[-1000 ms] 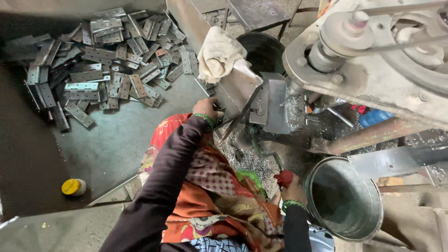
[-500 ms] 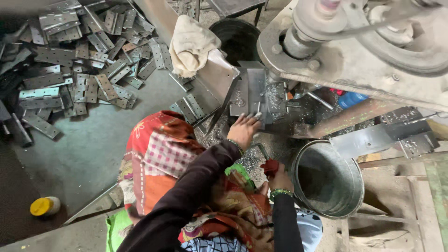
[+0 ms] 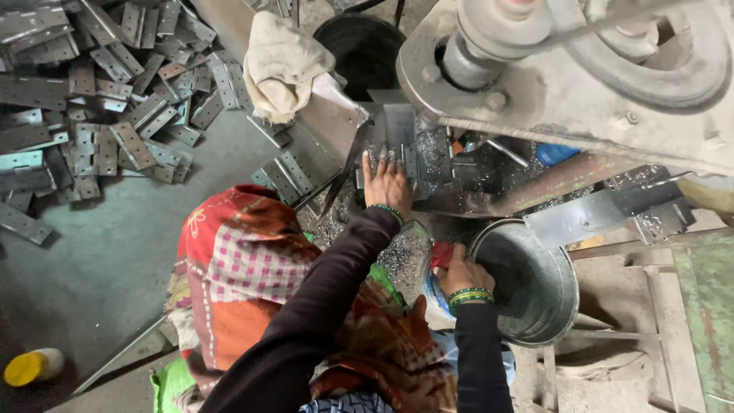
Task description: The person repeatedly picks up small metal brackets from a pile, places them into a press machine, and operates the lever to process them. The person then removes the processed brackets and places them aside, continuing the cycle throughout the clip.
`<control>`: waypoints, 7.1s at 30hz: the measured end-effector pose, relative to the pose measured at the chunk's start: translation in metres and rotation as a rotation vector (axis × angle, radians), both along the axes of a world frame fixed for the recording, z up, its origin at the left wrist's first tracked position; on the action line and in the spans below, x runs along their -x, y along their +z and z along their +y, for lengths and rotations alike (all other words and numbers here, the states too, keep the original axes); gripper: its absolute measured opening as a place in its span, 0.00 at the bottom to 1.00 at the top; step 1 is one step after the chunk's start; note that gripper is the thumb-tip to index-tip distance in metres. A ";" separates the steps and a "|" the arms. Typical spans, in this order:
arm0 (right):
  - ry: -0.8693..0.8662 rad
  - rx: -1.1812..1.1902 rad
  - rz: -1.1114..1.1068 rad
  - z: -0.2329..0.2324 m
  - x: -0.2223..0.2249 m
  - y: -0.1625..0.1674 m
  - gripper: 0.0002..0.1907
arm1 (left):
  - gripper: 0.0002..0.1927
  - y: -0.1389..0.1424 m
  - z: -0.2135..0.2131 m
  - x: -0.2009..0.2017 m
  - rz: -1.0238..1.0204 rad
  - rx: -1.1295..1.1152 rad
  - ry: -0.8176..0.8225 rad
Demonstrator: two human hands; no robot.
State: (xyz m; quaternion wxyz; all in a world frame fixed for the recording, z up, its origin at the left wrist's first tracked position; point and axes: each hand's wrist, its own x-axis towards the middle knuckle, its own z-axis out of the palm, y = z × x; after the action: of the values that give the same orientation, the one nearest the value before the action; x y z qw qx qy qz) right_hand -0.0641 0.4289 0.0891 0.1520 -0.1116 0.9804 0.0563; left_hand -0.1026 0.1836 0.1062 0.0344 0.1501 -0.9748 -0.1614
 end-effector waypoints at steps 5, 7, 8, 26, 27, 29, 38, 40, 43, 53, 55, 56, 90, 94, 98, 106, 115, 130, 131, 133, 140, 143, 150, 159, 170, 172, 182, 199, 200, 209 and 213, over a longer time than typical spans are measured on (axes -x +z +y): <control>-0.132 0.084 -0.052 -0.004 -0.021 -0.040 0.41 | 0.32 -0.022 -0.003 0.007 0.234 0.091 0.026; -0.161 0.083 -0.113 -0.002 -0.022 -0.051 0.40 | 0.32 -0.028 -0.005 0.007 0.153 0.029 -0.019; -0.174 0.075 -0.153 -0.001 -0.020 -0.052 0.39 | 0.32 -0.030 -0.006 0.006 0.103 -0.007 -0.039; -0.148 0.097 -0.111 0.015 -0.013 -0.100 0.48 | 0.29 -0.024 -0.001 -0.011 0.237 -0.018 -0.027; -0.123 0.083 -0.181 0.019 -0.013 -0.096 0.46 | 0.30 -0.023 -0.003 -0.013 0.143 -0.032 -0.044; -0.110 0.035 -0.256 0.019 -0.001 -0.073 0.43 | 0.32 -0.024 -0.006 -0.013 0.034 -0.042 -0.091; -0.131 -0.007 -0.119 -0.008 -0.011 -0.035 0.39 | 0.29 -0.031 -0.006 0.023 0.085 0.113 -0.005; -0.076 0.021 -0.147 -0.006 -0.016 -0.056 0.49 | 0.29 -0.027 -0.009 0.020 0.108 0.048 -0.001; -0.079 0.040 -0.234 -0.001 -0.009 -0.068 0.49 | 0.28 -0.018 -0.015 0.014 0.028 -0.012 -0.020; -0.076 -0.096 -0.090 0.000 0.001 -0.028 0.36 | 0.31 -0.018 -0.030 0.045 -0.211 0.066 -0.073; -0.126 -0.020 -0.161 0.002 -0.010 -0.058 0.43 | 0.32 -0.018 -0.033 0.047 -0.190 0.112 -0.062; -0.147 0.015 -0.196 0.005 -0.015 -0.076 0.47 | 0.33 -0.019 -0.033 0.047 -0.179 0.133 -0.052; -0.141 -0.007 -0.140 -0.021 -0.017 0.004 0.37 | 0.39 -0.022 0.001 -0.057 0.264 0.125 -0.143; -0.120 0.034 -0.133 -0.007 -0.015 -0.036 0.39 | 0.20 -0.037 -0.007 -0.053 0.189 0.021 -0.238; -0.163 0.074 -0.160 -0.002 -0.004 -0.067 0.42 | 0.28 -0.014 -0.025 -0.014 0.284 -0.181 -0.397; -0.155 0.127 -0.095 0.001 -0.009 -0.074 0.42 | 0.29 0.019 0.007 0.001 0.114 -0.264 0.028; -0.166 0.092 -0.266 -0.009 -0.001 -0.045 0.43 | 0.37 0.013 -0.009 -0.016 0.042 -0.052 -0.107; -0.112 0.203 -0.141 -0.004 -0.013 -0.067 0.36 | 0.35 -0.007 -0.003 -0.030 0.163 0.080 -0.059; -0.126 0.263 -0.161 0.002 -0.012 -0.086 0.38 | 0.36 -0.006 -0.003 -0.038 0.134 0.021 -0.083; -0.092 0.272 -0.137 0.009 -0.004 -0.112 0.36 | 0.35 -0.002 -0.002 -0.046 0.093 -0.050 -0.094; -0.026 0.060 -0.163 0.001 -0.001 -0.066 0.35 | 0.32 0.001 0.002 -0.027 0.085 0.163 -0.023; -0.152 -0.002 -0.326 -0.013 0.004 -0.012 0.38 | 0.37 -0.003 0.001 -0.008 0.034 0.066 0.013; -0.125 0.001 -0.227 -0.002 -0.006 -0.034 0.34 | 0.41 -0.019 0.003 0.006 0.068 0.025 0.025; -0.117 -0.015 -0.259 -0.003 0.008 -0.041 0.37 | 0.31 -0.023 -0.023 -0.016 0.142 -0.117 -0.115; -0.134 0.098 -0.153 -0.013 -0.021 -0.044 0.41 | 0.28 -0.038 0.005 -0.011 0.202 0.066 -0.036; -0.104 0.057 -0.155 -0.010 -0.017 -0.053 0.43 | 0.28 -0.038 0.004 -0.011 0.210 0.058 -0.025; -0.075 -0.126 -0.089 -0.008 0.003 -0.026 0.34 | 0.26 -0.037 0.001 -0.010 0.231 -0.063 -0.024; -0.088 -0.062 -0.113 -0.011 0.005 -0.010 0.32 | 0.26 -0.045 -0.015 0.021 0.246 0.015 -0.018; -0.104 -0.053 -0.134 -0.011 0.002 -0.021 0.33 | 0.26 -0.046 -0.015 0.024 0.240 0.038 -0.019; -0.047 0.002 -0.174 0.001 -0.002 -0.061 0.42 | 0.28 -0.025 -0.022 0.016 0.061 -0.024 -0.067; -0.145 -0.071 -0.275 -0.007 0.013 -0.014 0.34 | 0.33 -0.027 -0.028 0.032 0.009 0.154 -0.068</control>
State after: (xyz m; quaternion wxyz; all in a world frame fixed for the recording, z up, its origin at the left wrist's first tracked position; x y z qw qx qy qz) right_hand -0.0770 0.4222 0.0749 0.2921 -0.0419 0.9533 0.0643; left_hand -0.1343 0.1555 0.0789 0.0449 0.1132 -0.9887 -0.0878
